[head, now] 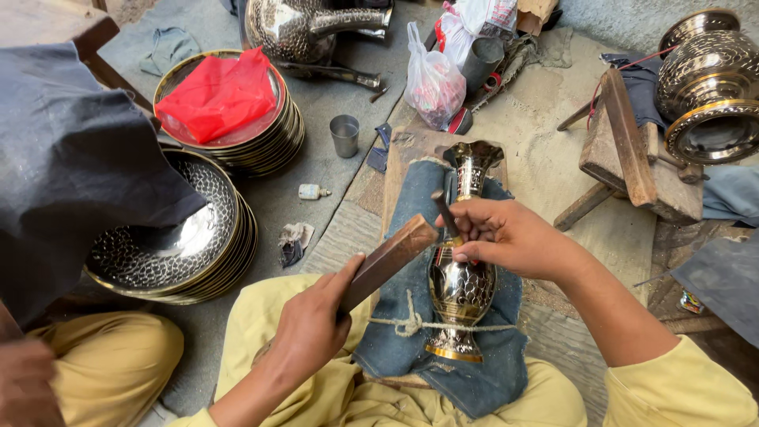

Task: The person uses a wooden mallet and a metal punch to hammer decorative patterns into a metal vase. The vase is secured on a padded surface, and the person repeatedly strikes the punch to create a textured surface.

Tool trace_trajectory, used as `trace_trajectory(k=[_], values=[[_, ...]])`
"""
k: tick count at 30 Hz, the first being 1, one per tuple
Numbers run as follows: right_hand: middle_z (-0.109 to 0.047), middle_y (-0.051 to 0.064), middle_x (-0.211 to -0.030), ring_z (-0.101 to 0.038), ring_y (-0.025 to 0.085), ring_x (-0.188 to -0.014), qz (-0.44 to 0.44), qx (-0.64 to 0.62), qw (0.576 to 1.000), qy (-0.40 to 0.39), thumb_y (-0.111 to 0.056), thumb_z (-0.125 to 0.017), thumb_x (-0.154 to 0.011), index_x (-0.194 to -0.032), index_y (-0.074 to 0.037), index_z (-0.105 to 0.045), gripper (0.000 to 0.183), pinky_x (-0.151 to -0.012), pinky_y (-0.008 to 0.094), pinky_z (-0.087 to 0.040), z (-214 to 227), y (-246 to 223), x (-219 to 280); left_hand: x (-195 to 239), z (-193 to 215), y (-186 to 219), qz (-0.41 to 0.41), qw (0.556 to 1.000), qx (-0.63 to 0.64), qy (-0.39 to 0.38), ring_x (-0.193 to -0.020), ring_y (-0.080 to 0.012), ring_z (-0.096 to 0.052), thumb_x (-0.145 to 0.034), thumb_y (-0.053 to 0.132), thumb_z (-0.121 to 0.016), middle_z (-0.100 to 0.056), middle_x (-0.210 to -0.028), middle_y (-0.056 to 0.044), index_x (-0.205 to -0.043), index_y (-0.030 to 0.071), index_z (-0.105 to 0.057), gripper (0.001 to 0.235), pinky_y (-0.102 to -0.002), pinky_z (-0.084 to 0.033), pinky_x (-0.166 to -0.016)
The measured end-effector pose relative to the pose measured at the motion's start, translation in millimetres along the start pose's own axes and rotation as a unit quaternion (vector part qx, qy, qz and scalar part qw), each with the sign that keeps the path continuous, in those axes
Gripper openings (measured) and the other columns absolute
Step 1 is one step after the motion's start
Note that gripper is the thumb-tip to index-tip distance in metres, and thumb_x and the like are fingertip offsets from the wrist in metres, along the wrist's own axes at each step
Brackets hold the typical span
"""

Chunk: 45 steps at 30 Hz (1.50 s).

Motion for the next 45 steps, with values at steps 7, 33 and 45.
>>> trace_trajectory(k=[7, 33, 45], values=[[-0.055, -0.001, -0.083, -0.057, 0.006, -0.079, 0.024, -0.011, 0.999, -0.034, 0.004, -0.073, -0.085, -0.123, 0.001, -0.064, 0.039, -0.075, 0.023, -0.054, -2, 1, -6, -9, 46, -6, -0.027, 0.975, 0.074, 0.206, -0.096, -0.0317, -0.072, -0.075, 0.006, -0.078, -0.069, -0.112, -0.015, -0.141, 0.01, -0.053, 0.071, -0.041, -0.056, -0.079], [-0.068, -0.001, -0.09, -0.062, 0.004, -0.079, 0.047, -0.117, 0.954, 0.273, 0.003, -0.073, -0.086, -0.118, -0.002, -0.062, 0.034, -0.072, 0.019, -0.054, -14, 22, 36, -130, 111, 71, -0.147, 0.984, -0.095, -0.033, -0.092, -0.0401, -0.069, -0.072, 0.007, -0.069, -0.073, -0.1, -0.017, -0.134, 0.018, -0.06, 0.063, -0.05, -0.055, -0.077], [-0.064, 0.001, -0.089, -0.06, 0.004, -0.079, 0.054, -0.071, 0.924, 0.371, 0.005, -0.074, -0.087, -0.118, 0.0, -0.062, 0.034, -0.073, 0.019, -0.054, -25, 16, 47, -158, 110, 111, -0.172, 0.955, -0.218, -0.104, -0.088, -0.039, -0.071, -0.079, 0.001, -0.062, -0.073, -0.093, -0.015, -0.123, 0.019, -0.063, 0.048, -0.053, -0.054, -0.074]])
Point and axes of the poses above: each hand's wrist, its own x-axis away from the middle knuckle, its own z-axis out of the back of the hand, y = z × x, the point moved 5 cm from there along -x, towards the middle knuckle
